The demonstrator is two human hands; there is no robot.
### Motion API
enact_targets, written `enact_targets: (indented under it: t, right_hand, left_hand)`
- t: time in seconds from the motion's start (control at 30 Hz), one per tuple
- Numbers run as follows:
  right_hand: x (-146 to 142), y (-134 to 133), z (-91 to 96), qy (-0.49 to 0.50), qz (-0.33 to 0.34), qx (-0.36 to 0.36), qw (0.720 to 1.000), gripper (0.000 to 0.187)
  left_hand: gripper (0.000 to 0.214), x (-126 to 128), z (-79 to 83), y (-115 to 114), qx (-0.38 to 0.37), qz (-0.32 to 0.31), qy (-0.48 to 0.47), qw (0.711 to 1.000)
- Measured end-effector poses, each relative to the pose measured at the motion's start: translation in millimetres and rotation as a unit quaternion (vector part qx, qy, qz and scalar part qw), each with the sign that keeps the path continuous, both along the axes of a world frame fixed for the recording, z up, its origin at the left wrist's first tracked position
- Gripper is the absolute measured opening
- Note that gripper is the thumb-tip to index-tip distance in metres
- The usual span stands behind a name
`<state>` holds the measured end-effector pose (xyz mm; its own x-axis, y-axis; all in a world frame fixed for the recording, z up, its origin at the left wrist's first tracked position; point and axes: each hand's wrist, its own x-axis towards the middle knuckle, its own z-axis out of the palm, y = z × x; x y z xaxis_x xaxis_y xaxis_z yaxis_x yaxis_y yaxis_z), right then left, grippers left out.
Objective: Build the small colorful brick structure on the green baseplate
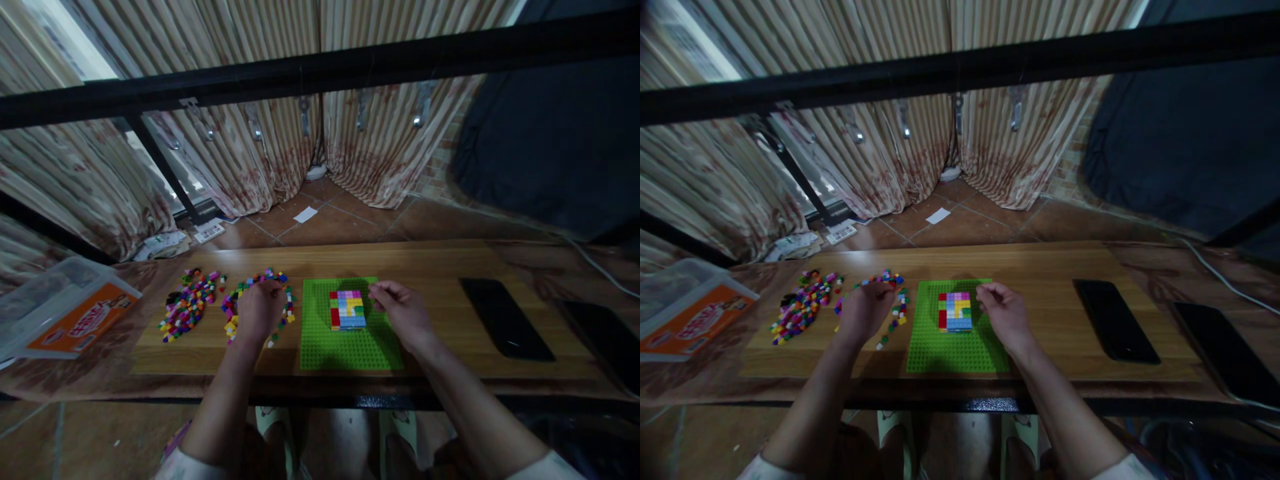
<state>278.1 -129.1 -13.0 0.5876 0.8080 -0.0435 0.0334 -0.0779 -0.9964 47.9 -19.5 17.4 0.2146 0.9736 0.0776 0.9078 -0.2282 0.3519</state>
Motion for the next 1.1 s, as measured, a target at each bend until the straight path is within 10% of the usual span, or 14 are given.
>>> enact_targets:
  t: [0.1,0.33,0.67,0.87,1.1]
  right_hand:
    - [-6,-5,10.3,-0.068,0.016,0.063,0.996,0.022]
    - [-27,-26,25.6,-0.217,0.153,0.14,0.954,0.015]
    - [-34,-28,23.2,-0.276,0.125,0.16,0.94,0.013]
    - [-29,-31,26.4,-0.302,0.133,0.168,0.929,0.016]
    - [4,-29,21.1,-0.286,0.114,0.064,0.949,0.016]
  left_hand:
    - [0.019,7,4.7,-8,-0.105,-0.016,-0.253,0.961]
    - [0.019,44,11.0,-48,-0.376,-0.06,-0.608,0.696]
    - [0.017,62,7.3,-66,-0.441,-0.047,-0.68,0.584]
    - [0.021,64,5.7,-67,-0.45,-0.079,-0.654,0.603]
    - [0.015,49,-2.8,-45,-0.283,-0.024,-0.551,0.785]
